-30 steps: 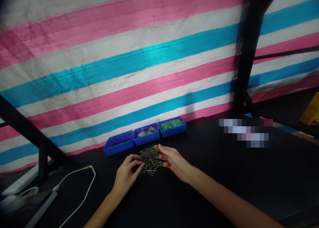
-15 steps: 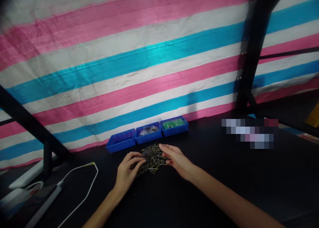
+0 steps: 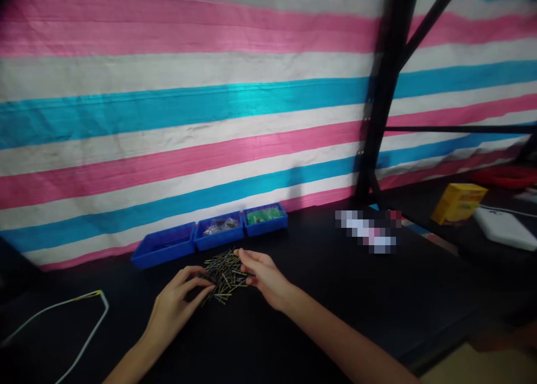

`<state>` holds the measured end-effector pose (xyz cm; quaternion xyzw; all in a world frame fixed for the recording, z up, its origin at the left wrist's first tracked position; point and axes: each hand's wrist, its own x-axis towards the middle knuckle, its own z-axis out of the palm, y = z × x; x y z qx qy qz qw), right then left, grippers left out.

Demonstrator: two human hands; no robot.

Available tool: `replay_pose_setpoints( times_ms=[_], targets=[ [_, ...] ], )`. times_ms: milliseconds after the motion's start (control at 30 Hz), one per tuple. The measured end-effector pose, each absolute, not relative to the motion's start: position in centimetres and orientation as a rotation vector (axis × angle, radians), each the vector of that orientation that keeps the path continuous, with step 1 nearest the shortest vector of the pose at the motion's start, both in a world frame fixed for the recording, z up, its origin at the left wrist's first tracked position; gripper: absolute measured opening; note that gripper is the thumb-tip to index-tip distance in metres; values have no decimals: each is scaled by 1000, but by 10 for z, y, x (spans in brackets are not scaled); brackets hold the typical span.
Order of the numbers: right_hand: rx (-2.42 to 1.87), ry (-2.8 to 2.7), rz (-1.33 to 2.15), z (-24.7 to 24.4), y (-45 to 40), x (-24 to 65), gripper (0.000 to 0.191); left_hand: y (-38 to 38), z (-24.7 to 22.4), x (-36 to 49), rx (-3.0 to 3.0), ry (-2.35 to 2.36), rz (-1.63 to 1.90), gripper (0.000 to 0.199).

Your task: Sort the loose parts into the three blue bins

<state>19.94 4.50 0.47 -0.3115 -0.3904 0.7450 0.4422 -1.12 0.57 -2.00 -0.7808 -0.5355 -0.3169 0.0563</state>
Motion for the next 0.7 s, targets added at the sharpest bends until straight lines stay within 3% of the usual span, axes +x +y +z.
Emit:
replay_pose_setpoints(
  times_ms=[467,600,700],
  targets=[
    [-859,-1429,1287,-4,49,193,31,9,-19,-11,-2438,-1654,-776,24],
    [-857,-1640,1044,-10,47,193,36,7,-16,-8,-2431,-1693,-752,25],
    [-894,-1920,757,-13,42,195,30,4,-12,-5,-2437,-1702,-755,30]
  ],
)
